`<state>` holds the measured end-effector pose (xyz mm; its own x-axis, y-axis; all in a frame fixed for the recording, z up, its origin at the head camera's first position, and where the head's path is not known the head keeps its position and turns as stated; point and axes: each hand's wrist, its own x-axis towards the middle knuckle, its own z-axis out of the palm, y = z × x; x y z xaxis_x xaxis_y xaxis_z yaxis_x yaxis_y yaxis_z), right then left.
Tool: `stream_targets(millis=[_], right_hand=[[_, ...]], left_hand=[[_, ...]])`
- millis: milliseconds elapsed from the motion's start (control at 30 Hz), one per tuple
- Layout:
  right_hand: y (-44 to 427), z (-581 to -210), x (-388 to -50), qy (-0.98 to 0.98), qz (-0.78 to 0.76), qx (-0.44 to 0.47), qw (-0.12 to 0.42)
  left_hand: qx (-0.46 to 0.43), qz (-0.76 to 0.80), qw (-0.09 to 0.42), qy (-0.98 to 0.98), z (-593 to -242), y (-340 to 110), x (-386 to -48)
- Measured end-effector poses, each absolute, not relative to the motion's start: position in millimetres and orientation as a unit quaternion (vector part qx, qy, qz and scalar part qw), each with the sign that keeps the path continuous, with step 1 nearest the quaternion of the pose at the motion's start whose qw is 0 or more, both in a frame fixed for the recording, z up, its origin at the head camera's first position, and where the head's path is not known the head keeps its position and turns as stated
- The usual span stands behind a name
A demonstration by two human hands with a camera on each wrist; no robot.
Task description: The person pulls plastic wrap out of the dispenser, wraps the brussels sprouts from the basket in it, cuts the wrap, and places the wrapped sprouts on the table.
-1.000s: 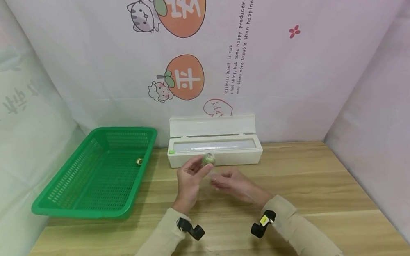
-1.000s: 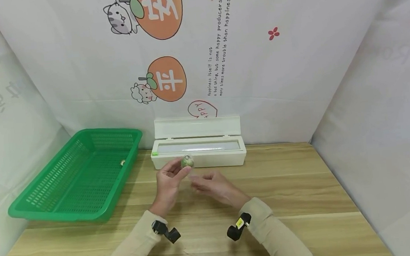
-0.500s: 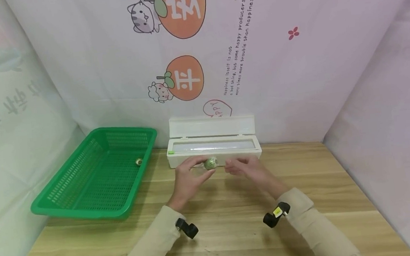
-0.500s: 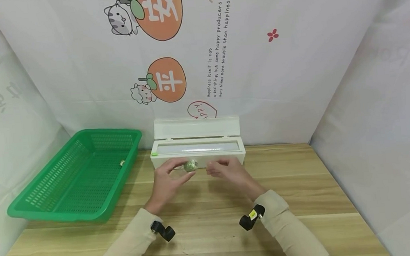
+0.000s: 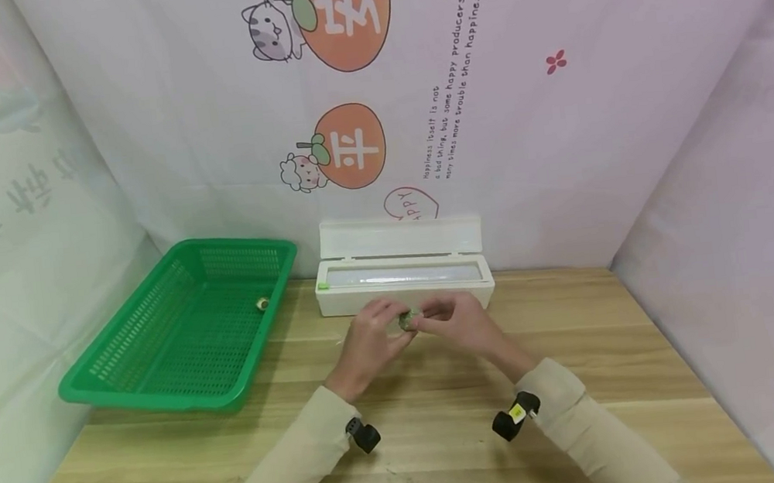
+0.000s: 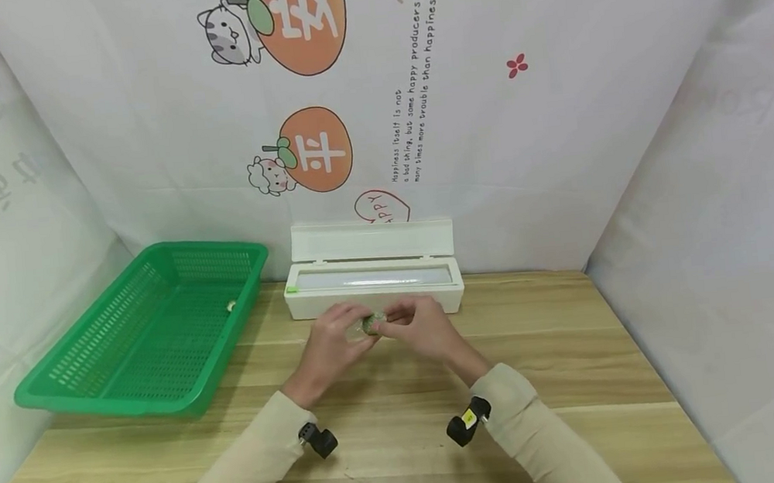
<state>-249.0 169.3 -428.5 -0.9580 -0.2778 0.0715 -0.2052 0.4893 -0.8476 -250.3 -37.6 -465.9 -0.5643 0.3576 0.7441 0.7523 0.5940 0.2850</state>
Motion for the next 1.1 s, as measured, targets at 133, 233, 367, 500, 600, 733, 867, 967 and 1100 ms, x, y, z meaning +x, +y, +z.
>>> stream_targets(millis=[133,233,367,500,600,733,867,967,1100], right_hand=[[168,-435,-248,0.860,-0.492,-0.133,0.021],[170,-439,-248,0.856,-0.498,-0.134,0.024],[180,-443,-251,0.853,-0.504,-0.131,0.031],[195,-443,-254,0.855,-0.503,-0.120,0.034],[205,-442,-254,0.857,-0.503,-0.110,0.039],[217,-440,-252,0.859,-0.502,-0.097,0.039],[224,-438,-251,0.864,-0.494,-0.092,0.035],[226,-436,-249,0.863,-0.494,-0.095,0.034],[226,-435,-247,0.859,-0.501,-0.098,0.035]], left_hand=[[-0.339,-0.291,0.318,-0.836,-467,-37,-249],[-0.339,-0.305,0.290,-0.842,-466,-43,-246],[-0.312,-0.338,0.255,-0.850,-463,-61,-242],[-0.257,-0.401,0.192,-0.858,-463,-82,-240],[-0.185,-0.483,0.096,-0.850,-464,-95,-237],[-0.090,-0.574,-0.019,-0.814,-465,-102,-232],[-0.045,-0.646,-0.101,-0.755,-468,-100,-231],[-0.030,-0.683,-0.142,-0.716,-472,-96,-231],[-0.020,-0.704,-0.157,-0.692,-475,-90,-232]])
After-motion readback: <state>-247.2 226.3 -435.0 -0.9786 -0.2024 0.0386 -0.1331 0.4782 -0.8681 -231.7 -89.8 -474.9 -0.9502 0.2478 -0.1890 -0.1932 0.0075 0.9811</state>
